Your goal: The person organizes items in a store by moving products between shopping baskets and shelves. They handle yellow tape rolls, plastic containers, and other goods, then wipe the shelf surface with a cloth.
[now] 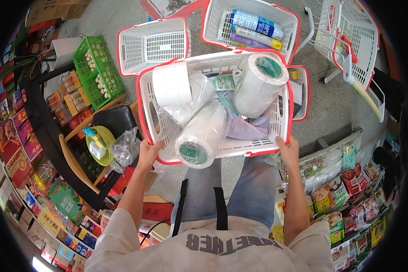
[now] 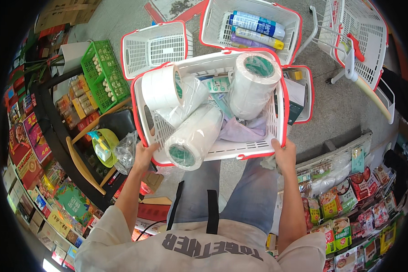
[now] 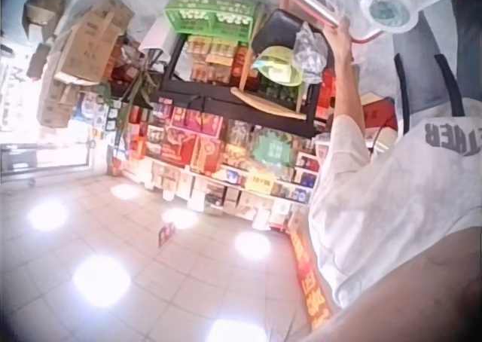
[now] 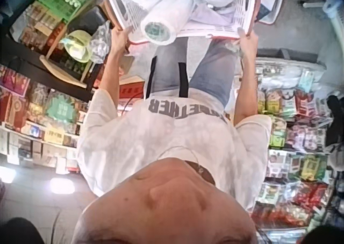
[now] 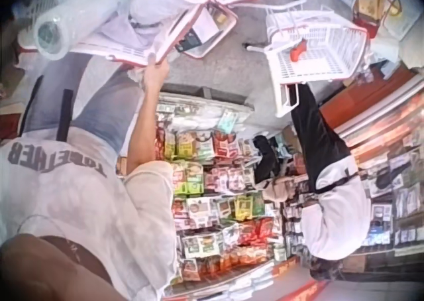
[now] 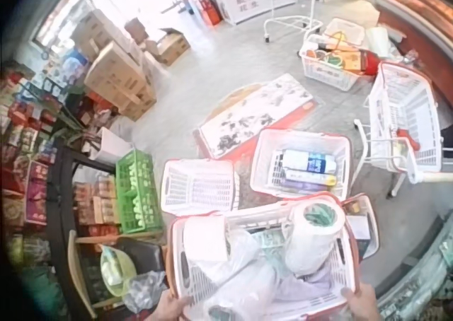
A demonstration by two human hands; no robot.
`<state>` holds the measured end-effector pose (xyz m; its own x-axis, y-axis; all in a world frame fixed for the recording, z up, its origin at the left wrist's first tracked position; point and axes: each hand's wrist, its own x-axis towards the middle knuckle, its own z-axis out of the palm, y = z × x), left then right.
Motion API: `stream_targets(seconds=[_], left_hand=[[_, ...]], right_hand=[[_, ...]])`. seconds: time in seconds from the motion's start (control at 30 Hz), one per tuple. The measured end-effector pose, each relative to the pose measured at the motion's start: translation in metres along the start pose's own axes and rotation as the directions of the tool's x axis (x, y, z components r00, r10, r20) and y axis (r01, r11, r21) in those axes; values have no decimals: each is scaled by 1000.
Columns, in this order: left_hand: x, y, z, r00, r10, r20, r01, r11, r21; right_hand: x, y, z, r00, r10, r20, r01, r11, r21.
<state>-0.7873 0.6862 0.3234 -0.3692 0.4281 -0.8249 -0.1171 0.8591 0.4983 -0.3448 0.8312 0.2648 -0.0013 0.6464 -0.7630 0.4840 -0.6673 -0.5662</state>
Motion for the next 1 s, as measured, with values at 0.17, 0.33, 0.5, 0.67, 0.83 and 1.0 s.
stream_targets(seconds=[0.17,0.33,0.5,0.67,0.83,1.0], left_hand=[[-13,13,-7,1000,-2,-7,2,999,-41],[-19,8,-16,1000,8,-7,-9,999,-37],[-27,-9,-26,998,-34,-44,29,992,-124],[-44,-13,-42,994,-90,-63,75,976,-206],[-67,-21,-70,995,-9,-103,-12,980,-198],[-91,-22,-105,988,3,-156,-21,993,-115]], right_hand=[[2,-8,4,996,87,22,-89,990,111],[5,-8,10,996,90,6,-90,992,94],[-1,-11,27,988,153,16,-154,970,187],[-25,-31,68,939,322,122,-343,848,403],[-47,-18,118,882,426,202,-446,616,649],[-86,-21,146,841,513,172,-487,579,654]])
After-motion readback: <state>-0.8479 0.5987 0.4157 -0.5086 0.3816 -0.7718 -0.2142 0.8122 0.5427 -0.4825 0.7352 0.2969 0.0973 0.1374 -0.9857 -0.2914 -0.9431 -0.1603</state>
